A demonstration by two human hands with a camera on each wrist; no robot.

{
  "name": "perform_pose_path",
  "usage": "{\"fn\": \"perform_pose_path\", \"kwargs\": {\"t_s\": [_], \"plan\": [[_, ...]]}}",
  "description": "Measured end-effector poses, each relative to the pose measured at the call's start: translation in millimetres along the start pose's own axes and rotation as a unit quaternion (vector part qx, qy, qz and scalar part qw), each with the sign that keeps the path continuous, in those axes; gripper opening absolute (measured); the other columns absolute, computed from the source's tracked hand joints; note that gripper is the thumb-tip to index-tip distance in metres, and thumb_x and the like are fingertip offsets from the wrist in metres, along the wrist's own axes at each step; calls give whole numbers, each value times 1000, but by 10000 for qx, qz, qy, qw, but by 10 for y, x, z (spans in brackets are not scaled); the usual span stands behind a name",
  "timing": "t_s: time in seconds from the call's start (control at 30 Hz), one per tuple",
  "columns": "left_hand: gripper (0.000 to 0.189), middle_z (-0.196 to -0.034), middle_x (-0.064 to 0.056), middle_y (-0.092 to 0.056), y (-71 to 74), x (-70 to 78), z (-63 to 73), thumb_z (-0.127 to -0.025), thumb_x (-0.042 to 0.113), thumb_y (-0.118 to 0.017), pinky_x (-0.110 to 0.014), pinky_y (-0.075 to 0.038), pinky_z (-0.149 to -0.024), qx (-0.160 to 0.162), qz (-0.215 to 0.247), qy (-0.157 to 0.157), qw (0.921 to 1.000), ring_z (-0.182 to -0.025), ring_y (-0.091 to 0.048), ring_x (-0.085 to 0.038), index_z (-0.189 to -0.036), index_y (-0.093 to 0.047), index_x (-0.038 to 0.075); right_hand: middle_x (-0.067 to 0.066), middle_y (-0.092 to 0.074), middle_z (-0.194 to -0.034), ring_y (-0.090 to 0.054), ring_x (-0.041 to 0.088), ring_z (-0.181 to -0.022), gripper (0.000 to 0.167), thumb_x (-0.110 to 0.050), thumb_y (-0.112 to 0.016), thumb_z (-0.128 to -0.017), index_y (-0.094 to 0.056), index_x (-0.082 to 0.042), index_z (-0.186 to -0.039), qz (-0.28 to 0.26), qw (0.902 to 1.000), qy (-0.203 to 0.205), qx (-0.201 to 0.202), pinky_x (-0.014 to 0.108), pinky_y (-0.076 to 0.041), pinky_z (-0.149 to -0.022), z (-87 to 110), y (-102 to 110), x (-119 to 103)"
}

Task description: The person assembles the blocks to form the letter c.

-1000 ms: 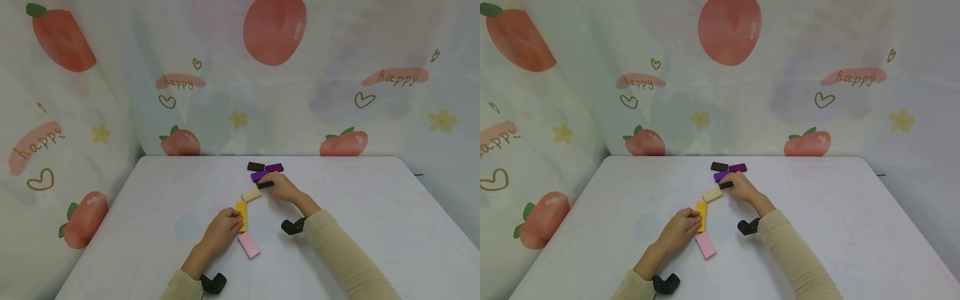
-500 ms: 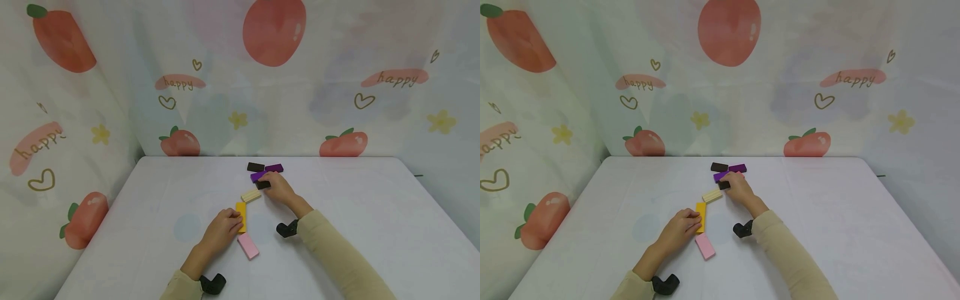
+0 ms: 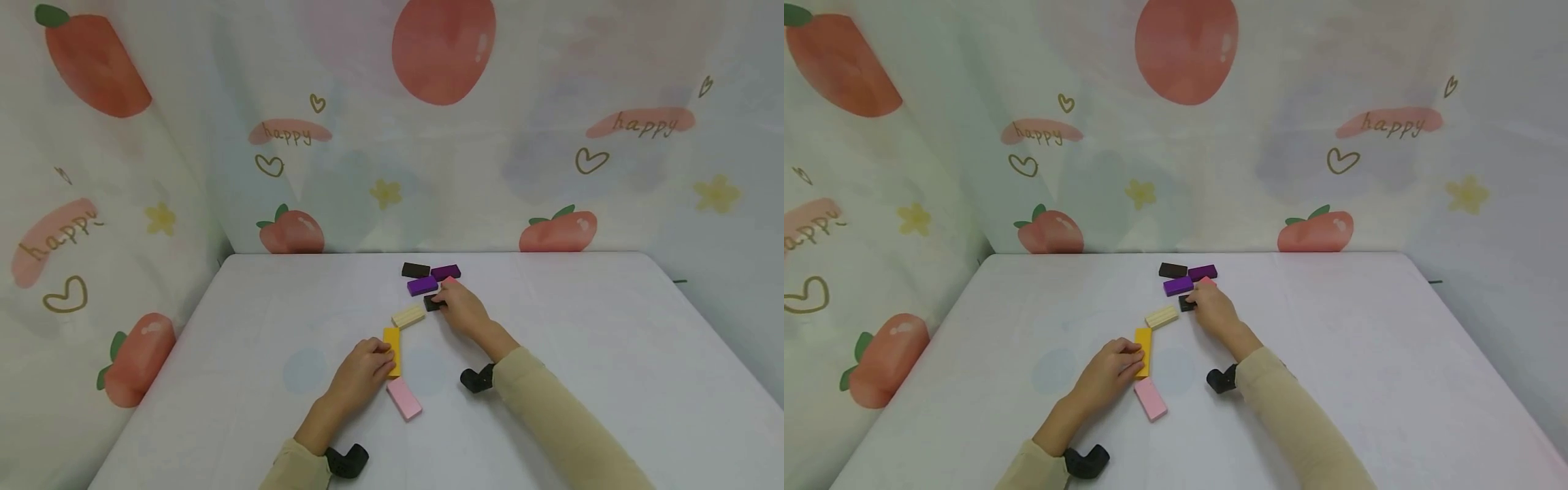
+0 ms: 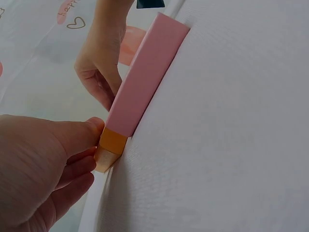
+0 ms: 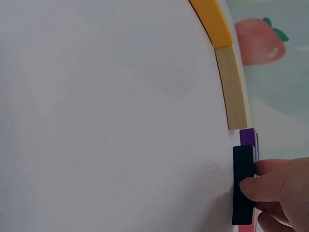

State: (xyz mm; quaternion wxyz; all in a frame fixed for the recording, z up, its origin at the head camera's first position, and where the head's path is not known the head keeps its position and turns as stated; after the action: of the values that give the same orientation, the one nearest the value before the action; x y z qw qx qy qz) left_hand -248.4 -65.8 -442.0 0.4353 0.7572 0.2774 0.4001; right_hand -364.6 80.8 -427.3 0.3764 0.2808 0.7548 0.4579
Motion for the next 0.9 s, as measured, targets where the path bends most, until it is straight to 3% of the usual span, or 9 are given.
{"fn": "perform_pose_path", "kwargs": {"t_s": [0.13,0.2,0.43,0.77,0.9], "plan": [[27,-107,-6,-59,2,-4,-2,-88,20,-63,-28,-46,-85,24,47,-44,10000,-98,-53,-17,-106,-68,0,20,-59,-113,-54,35,-106,20,10,-64,-77,-70,4,-95,7,9995,-272,-188,44,-42,-91,47,19,9],[27,-107,-5,-59,-5,-19,1,-88,20,-63,-28,-46,-86,47,67,-26,10000,-98,-53,-17,-106,-68,1,21,-59,-115,-53,36,-107,19,8,-65,-77,-70,3,-95,65,9991,-345,-252,44,-42,-91,69,25,5],[26,-105,-3,-59,-28,-49,-1,-87,19,-65,-27,-46,-86,148,291,15,9995,-98,-54,-16,-106,-69,1,11,-63,-86,-59,29,-84,17,6,-67,-77,-72,2,-93,282,9976,-457,-440,39,-49,-77,220,90,-37],[25,-106,-3,-59,-16,-46,-22,-88,19,-64,-27,-46,-87,130,125,-42,9998,-100,-54,-15,-106,-69,3,10,-61,-82,-59,26,-79,17,7,-67,-76,-72,3,-92,185,9981,-437,-390,37,-50,-73,341,153,-108],[25,-106,-2,-58,-17,-67,-23,-88,19,-64,-28,-46,-88,100,217,101,9997,-101,-53,-15,-106,-69,3,9,-61,-81,-59,26,-79,16,7,-68,-76,-72,2,-90,251,9982,-412,-354,37,-51,-71,392,144,-133]]}}
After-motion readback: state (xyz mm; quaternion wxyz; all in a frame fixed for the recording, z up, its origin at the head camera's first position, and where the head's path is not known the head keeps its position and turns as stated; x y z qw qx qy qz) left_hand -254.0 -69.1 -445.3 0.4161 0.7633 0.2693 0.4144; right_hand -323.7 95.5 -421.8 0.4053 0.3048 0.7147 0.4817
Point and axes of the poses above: each hand's wrist, its own z-axis away from the middle knuckle, its own y-axis out of the back of the hand, x = y × z, the point moved 9 cm from there along -z, towards the middle knuckle
